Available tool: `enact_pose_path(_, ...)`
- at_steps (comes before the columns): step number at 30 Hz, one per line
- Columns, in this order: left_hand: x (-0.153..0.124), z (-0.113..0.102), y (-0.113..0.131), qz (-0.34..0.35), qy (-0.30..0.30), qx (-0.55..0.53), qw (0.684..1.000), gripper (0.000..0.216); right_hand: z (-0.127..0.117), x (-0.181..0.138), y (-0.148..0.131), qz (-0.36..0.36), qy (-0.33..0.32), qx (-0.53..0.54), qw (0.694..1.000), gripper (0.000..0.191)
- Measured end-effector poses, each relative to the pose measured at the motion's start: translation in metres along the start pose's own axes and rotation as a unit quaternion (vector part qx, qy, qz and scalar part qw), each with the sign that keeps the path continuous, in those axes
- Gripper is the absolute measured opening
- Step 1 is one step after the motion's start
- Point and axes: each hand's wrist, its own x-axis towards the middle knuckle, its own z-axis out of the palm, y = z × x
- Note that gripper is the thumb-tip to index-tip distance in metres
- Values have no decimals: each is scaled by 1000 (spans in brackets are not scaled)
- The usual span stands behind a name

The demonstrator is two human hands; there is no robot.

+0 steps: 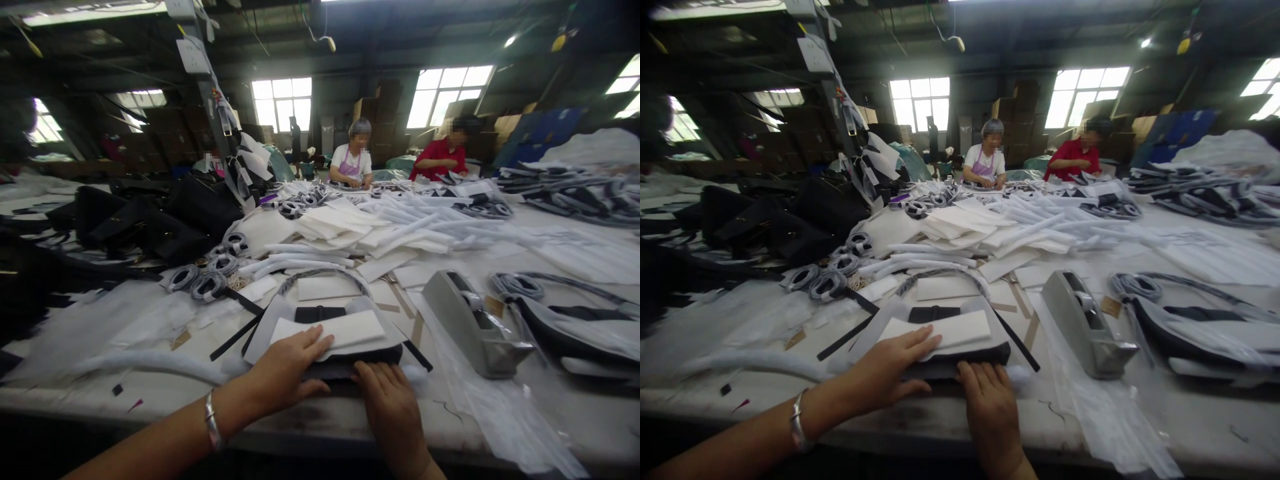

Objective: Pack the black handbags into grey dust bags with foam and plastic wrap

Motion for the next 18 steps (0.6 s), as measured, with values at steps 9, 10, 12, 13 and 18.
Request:
enact_pose_path(9,-6,53,-14,63,148,133,978,56,-26,-5,8,-45,39,-8,998,36)
enact_pose_path(10,-6,55,-15,70,156,145,975,53,-28,-1,11,-56,29,-21,998,37)
enact_pose_path(12,-7,58,-16,79,169,160,969,48,-27,10,18,-76,-10,-56,996,41)
enact_pose_path(13,-7,60,-16,81,173,166,967,46,-26,15,23,-89,-33,-63,993,41)
enact_pose_path(18,-6,64,-8,78,142,193,968,47,-12,18,40,-133,-60,-12,989,36)
